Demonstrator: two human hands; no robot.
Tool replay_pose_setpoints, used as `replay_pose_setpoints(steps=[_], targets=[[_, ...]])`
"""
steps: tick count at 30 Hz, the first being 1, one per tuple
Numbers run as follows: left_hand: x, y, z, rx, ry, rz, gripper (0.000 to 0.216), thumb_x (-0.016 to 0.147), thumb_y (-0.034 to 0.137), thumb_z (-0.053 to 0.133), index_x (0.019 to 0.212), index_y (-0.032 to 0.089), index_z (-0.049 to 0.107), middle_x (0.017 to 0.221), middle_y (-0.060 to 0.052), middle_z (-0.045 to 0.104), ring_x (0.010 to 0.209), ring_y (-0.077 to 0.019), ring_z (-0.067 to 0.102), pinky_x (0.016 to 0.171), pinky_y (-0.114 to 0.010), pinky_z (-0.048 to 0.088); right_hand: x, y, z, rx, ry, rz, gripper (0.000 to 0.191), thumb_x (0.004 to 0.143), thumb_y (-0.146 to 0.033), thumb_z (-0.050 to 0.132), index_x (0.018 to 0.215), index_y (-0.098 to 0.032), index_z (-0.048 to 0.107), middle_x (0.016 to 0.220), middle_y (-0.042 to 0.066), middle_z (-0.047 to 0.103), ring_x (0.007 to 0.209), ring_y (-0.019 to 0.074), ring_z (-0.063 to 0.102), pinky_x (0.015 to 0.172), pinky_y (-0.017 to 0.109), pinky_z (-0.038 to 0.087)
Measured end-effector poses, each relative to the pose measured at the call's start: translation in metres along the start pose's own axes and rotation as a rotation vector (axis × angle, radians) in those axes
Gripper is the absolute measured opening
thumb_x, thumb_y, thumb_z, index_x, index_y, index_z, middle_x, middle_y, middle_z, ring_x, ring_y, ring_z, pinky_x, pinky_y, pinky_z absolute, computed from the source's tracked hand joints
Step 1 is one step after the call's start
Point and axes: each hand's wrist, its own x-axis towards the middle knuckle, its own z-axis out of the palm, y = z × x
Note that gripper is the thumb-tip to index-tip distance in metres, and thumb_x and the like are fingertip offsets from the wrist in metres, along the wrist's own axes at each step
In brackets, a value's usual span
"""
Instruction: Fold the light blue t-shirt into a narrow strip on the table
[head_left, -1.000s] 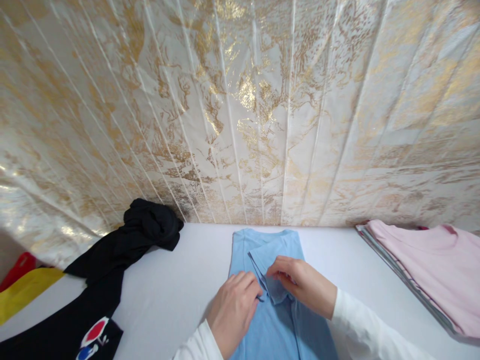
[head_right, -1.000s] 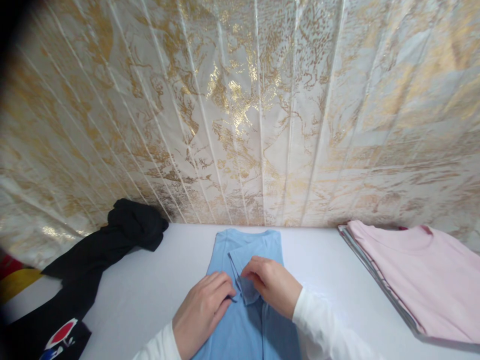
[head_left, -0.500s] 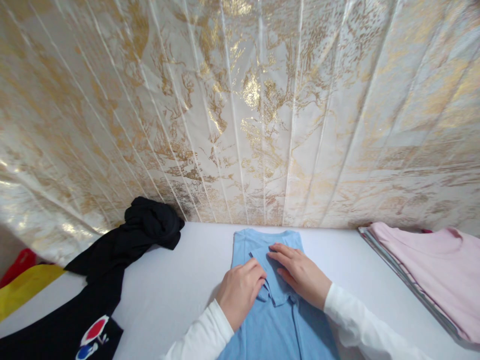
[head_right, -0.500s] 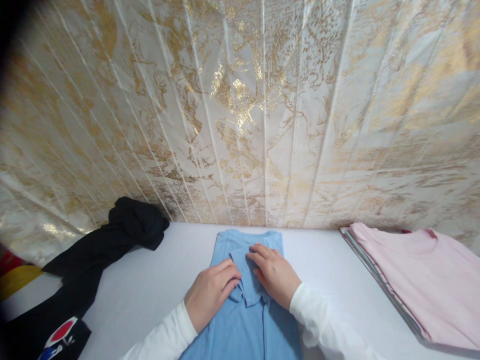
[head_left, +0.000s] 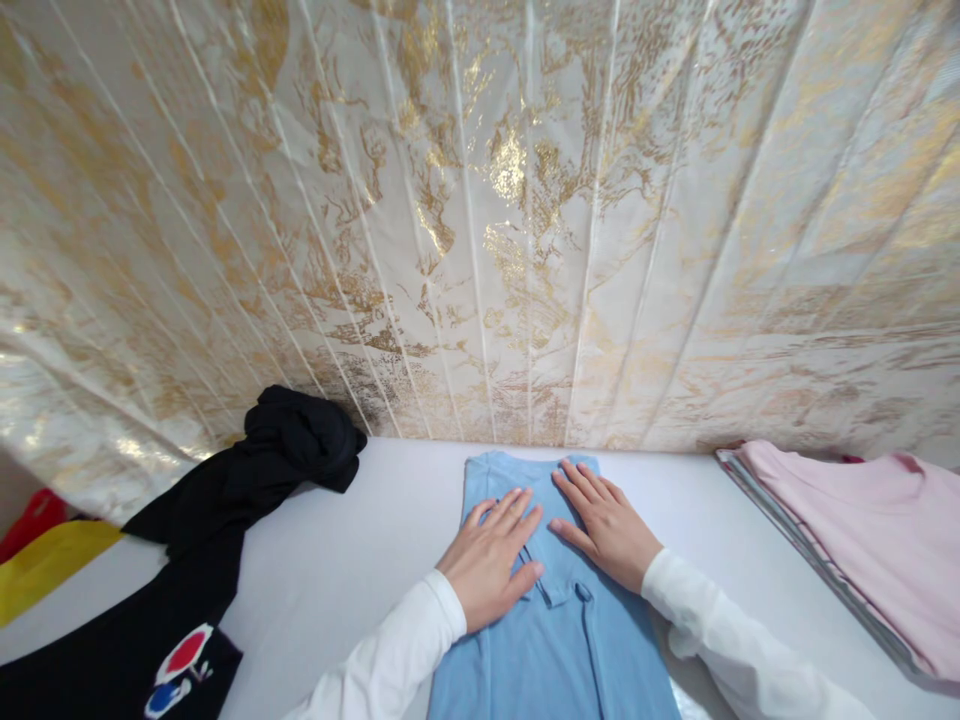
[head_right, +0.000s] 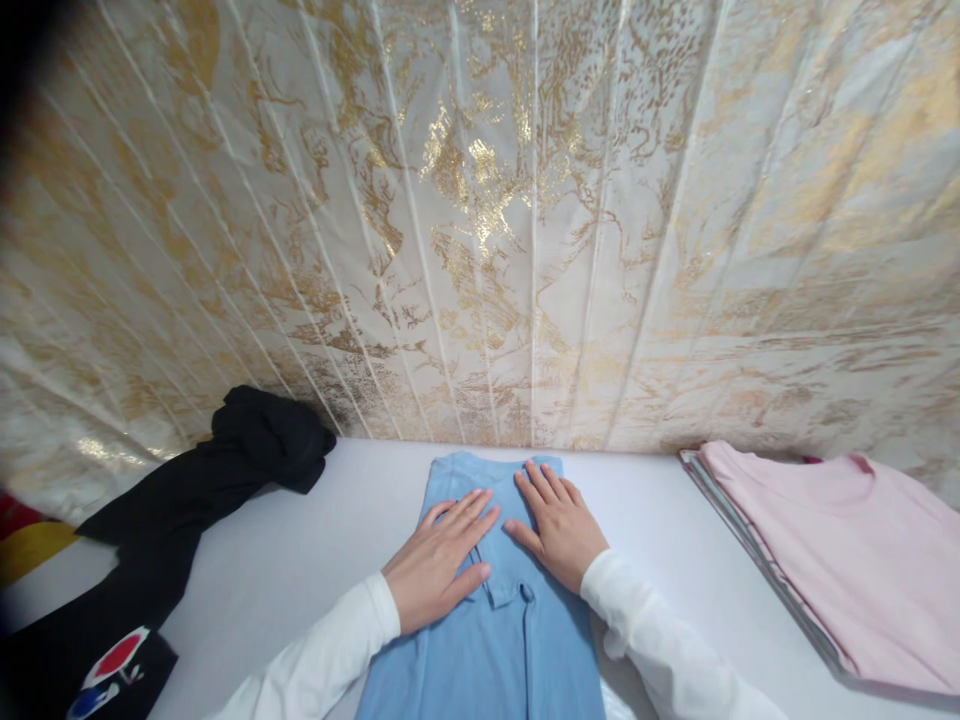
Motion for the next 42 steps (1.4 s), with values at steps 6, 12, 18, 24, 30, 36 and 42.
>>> replay_pose_setpoints(steps=[6, 12, 18, 24, 30, 36, 42], targets=[[0.007, 0.002, -0.004, -0.028, 0.043, 0.052, 0.051, 0.096, 0.030, 0.043, 0.145, 0.021, 0.030, 0.153, -0.007, 0.026, 0.142, -0.0201, 0.020, 0.113, -0.047, 0.021, 0.015, 0.038, -0.014, 0.043, 0.134, 0.019, 0.046, 0.097, -0.031, 0.033, 0.138, -0.013, 0.043, 0.143, 0.016, 0.044, 0.134, 0.0240, 0.037, 0.107, 0.047, 0.031], [0.017, -0.006, -0.003, -0.025, 0.028, 0.090, 0.049, 0.097, 0.024, 0.038, 0.145, 0.020, 0.031, 0.153, -0.005, 0.026, 0.143, -0.0174, 0.017, 0.114, -0.043, 0.019, 0.014, 0.016, -0.008, 0.033, 0.090, -0.106, 0.049, 0.096, -0.034, 0.039, 0.139, -0.012, 0.042, 0.148, 0.017, 0.036, 0.138, 0.0246, 0.030, 0.109, 0.046, 0.032], [0.016, -0.017, 0.005, 0.046, -0.006, 0.071, 0.049, 0.100, 0.032, 0.034, 0.146, 0.017, 0.029, 0.154, -0.006, 0.023, 0.143, -0.0179, 0.015, 0.115, -0.041, 0.020, 0.004, -0.020, 0.001, -0.069, 0.026, -0.049, 0.059, 0.096, -0.044, 0.038, 0.142, -0.007, 0.038, 0.152, 0.017, 0.025, 0.141, 0.0281, 0.021, 0.111, 0.045, 0.028], [0.015, -0.013, 0.008, 0.075, -0.007, 0.059, 0.051, 0.099, 0.036, 0.036, 0.146, 0.017, 0.027, 0.155, -0.007, 0.019, 0.143, -0.0207, 0.014, 0.114, -0.045, 0.022, -0.001, -0.026, 0.005, -0.099, -0.024, 0.012, 0.065, 0.094, -0.051, 0.040, 0.144, -0.010, 0.036, 0.152, 0.014, 0.024, 0.140, 0.0297, 0.022, 0.111, 0.048, 0.028], [-0.004, -0.019, -0.007, -0.040, 0.180, -0.024, 0.047, 0.100, 0.026, 0.029, 0.147, 0.018, 0.025, 0.155, -0.007, 0.021, 0.143, -0.0159, 0.017, 0.115, -0.042, 0.024, -0.008, -0.032, -0.014, 0.097, 0.006, -0.189, 0.055, 0.098, -0.042, 0.034, 0.146, -0.014, 0.032, 0.153, 0.012, 0.025, 0.141, 0.0229, 0.022, 0.112, 0.046, 0.027], [-0.044, -0.009, -0.005, -0.036, 0.200, -0.129, 0.047, 0.095, 0.013, 0.032, 0.141, 0.018, 0.039, 0.147, -0.007, 0.039, 0.137, -0.0154, 0.032, 0.111, -0.041, 0.034, -0.028, -0.065, -0.027, 0.280, -0.129, -0.416, 0.047, 0.096, -0.025, 0.040, 0.144, -0.024, 0.038, 0.148, 0.004, 0.037, 0.137, 0.0190, 0.033, 0.112, 0.041, 0.029], [-0.076, 0.000, 0.008, 0.187, 0.199, -0.193, 0.047, 0.094, 0.014, 0.036, 0.141, 0.015, 0.039, 0.147, -0.010, 0.039, 0.137, -0.0206, 0.034, 0.109, -0.046, 0.037, -0.048, -0.076, -0.016, 0.307, -0.180, -0.381, 0.060, 0.093, -0.037, 0.049, 0.147, -0.022, 0.030, 0.151, 0.006, 0.029, 0.139, 0.0234, 0.027, 0.113, 0.043, 0.026]])
